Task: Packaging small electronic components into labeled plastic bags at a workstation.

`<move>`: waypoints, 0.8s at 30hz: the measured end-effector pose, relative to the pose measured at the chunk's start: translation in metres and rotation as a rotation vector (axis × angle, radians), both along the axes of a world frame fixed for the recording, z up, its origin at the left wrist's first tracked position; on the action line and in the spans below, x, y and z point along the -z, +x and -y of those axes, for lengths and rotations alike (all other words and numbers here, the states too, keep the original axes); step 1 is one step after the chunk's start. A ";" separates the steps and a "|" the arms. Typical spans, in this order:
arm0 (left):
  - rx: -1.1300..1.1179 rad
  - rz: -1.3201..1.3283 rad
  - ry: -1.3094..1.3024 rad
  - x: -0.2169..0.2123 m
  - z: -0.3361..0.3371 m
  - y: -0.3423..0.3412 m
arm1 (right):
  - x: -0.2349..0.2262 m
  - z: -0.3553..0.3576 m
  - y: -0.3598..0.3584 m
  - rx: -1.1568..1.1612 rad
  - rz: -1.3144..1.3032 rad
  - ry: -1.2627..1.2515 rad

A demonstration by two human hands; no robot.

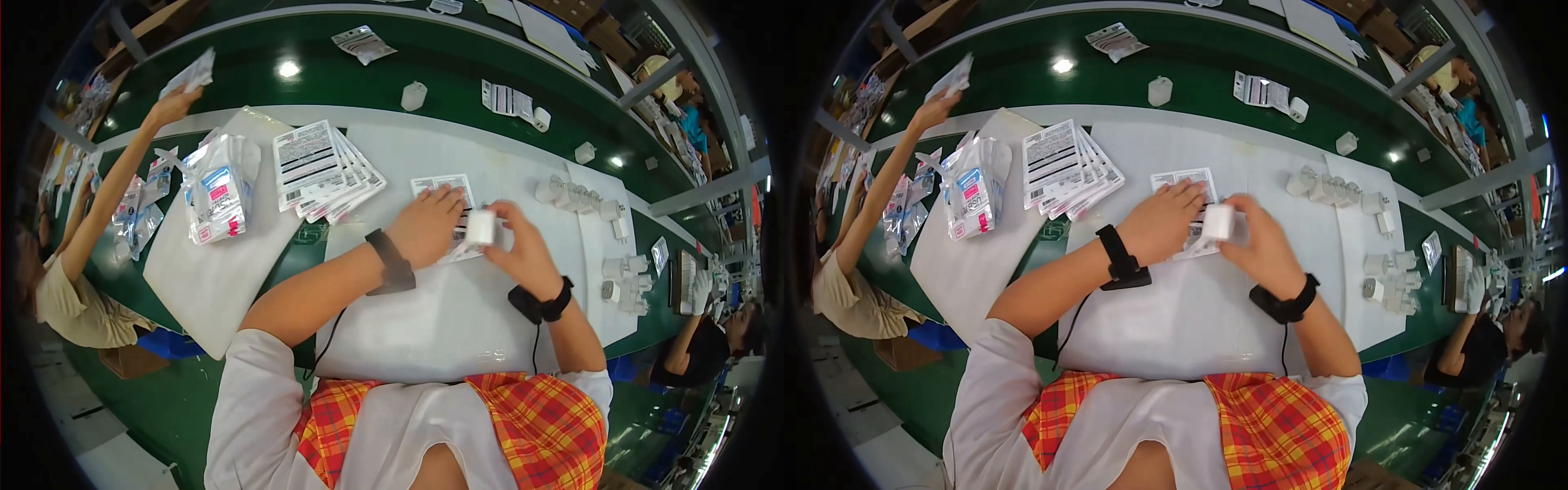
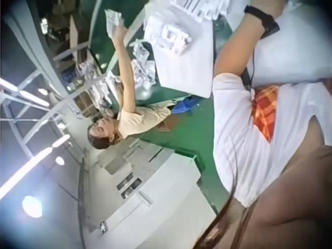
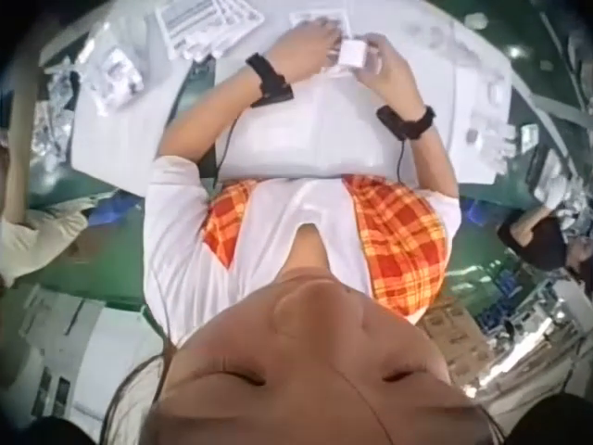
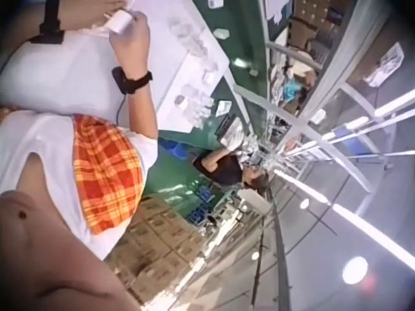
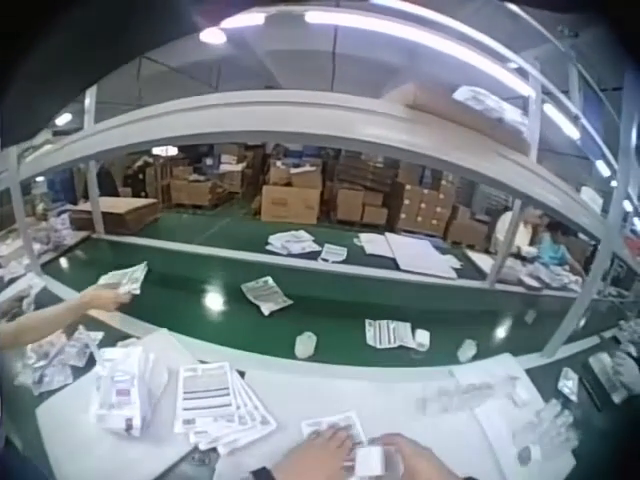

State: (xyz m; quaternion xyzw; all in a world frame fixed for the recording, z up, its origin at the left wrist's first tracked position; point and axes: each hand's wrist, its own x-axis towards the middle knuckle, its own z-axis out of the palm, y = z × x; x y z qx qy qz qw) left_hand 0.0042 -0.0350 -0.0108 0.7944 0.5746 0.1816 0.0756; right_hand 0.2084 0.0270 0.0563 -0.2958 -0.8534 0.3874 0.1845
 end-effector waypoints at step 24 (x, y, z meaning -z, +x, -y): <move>-0.133 0.645 -0.398 -0.064 0.000 -0.028 | 0.014 -0.024 -0.031 0.079 -0.186 -0.372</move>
